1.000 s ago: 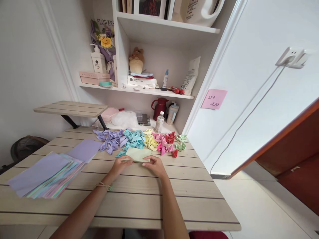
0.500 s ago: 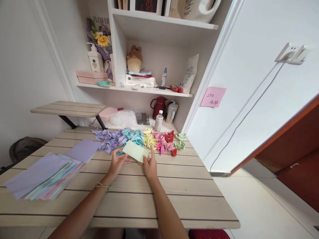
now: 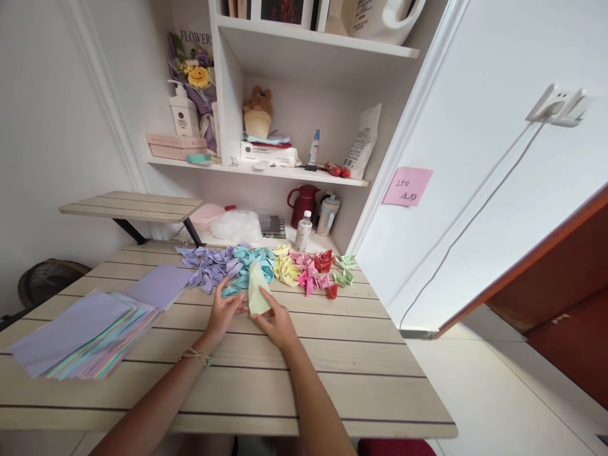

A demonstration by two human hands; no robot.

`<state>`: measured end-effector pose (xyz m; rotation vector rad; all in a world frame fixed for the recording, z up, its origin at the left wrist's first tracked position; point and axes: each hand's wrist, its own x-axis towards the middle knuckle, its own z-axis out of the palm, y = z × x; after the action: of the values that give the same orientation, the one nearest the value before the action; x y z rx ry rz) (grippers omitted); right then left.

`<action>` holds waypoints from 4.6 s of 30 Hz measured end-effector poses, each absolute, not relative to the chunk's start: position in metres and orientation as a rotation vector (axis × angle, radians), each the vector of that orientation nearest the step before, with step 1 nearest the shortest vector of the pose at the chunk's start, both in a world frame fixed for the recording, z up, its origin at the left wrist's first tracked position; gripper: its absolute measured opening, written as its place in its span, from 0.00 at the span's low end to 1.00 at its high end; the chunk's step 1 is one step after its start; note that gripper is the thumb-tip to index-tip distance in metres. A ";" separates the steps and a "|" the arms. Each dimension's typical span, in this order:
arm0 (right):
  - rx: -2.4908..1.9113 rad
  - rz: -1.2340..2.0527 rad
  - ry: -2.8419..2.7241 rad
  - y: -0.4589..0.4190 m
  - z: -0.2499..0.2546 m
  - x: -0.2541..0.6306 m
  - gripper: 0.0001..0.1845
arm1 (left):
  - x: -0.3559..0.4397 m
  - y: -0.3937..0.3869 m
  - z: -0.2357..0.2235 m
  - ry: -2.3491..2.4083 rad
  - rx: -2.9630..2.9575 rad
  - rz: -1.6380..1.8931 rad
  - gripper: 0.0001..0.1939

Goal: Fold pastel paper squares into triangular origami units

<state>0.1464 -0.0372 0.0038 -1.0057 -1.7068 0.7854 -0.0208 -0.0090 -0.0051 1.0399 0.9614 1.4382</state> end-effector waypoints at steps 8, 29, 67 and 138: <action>-0.955 0.935 -1.549 -0.038 0.003 0.147 0.10 | -0.024 -0.003 0.003 0.965 0.873 1.381 0.42; -0.935 0.858 -1.193 -0.028 0.002 0.164 0.10 | -0.028 -0.005 0.008 0.970 0.974 1.637 0.32; -1.062 0.760 -1.438 -0.035 0.008 0.166 0.10 | -0.031 -0.003 0.004 1.072 0.934 1.381 0.17; -0.990 1.104 -1.169 -0.024 0.002 0.160 0.17 | -0.024 -0.008 -0.001 0.971 1.277 1.344 0.11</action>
<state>0.1602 -0.0241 0.0023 -0.9900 -1.1687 1.1038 -0.0242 -0.0085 -0.0013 1.2775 0.9707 1.3443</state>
